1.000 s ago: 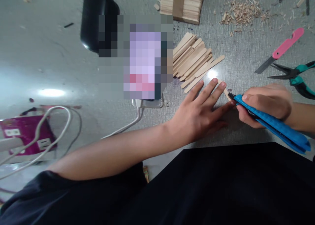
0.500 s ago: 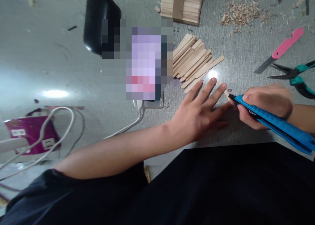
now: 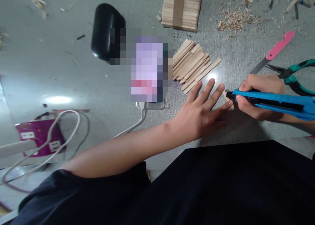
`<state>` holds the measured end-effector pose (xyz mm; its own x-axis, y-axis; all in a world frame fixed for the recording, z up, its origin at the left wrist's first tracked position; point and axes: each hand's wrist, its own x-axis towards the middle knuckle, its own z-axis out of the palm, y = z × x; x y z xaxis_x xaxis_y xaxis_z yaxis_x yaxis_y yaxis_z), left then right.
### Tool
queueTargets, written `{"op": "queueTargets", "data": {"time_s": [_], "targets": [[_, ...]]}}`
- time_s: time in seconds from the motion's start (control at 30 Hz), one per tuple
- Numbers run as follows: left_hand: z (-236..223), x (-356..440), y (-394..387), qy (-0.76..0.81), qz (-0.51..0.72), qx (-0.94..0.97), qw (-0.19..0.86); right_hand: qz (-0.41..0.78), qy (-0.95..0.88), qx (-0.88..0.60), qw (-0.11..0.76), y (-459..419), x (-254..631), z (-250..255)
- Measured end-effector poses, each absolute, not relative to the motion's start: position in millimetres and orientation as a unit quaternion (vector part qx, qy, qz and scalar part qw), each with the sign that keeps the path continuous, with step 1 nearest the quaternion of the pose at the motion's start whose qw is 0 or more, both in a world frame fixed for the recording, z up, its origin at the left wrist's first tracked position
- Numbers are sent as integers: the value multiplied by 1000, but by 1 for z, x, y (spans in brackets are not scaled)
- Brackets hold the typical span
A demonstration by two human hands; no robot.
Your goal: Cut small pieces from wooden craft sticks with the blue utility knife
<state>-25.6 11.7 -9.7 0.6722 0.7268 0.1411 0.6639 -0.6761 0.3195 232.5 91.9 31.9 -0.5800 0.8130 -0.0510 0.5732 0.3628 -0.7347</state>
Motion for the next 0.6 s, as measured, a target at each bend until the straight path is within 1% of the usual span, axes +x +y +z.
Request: {"op": "queueTargets", "data": {"time_s": [0.03,0.1,0.2,0.33,0.37,0.4,0.5,0.6], "targets": [[-10,-25,12,383,128,907,120,347,-815,-425,188,92,232,31],[-9,-25,12,383,127,908,115,348,-803,-429,224,94,232,30],[-9,-25,12,383,128,908,112,404,-773,-438,216,98,232,30],[-11,-27,12,378,131,909,115,510,-711,-448,182,105,232,38],[-13,-27,12,378,134,909,114,527,-701,-444,186,106,231,40],[-14,-28,13,376,139,909,113,533,-700,-430,204,107,231,41],[-17,-30,15,369,166,906,122,526,-694,-453,191,107,230,43],[-17,-33,18,349,238,892,161,536,-673,-459,221,105,230,41]]}}
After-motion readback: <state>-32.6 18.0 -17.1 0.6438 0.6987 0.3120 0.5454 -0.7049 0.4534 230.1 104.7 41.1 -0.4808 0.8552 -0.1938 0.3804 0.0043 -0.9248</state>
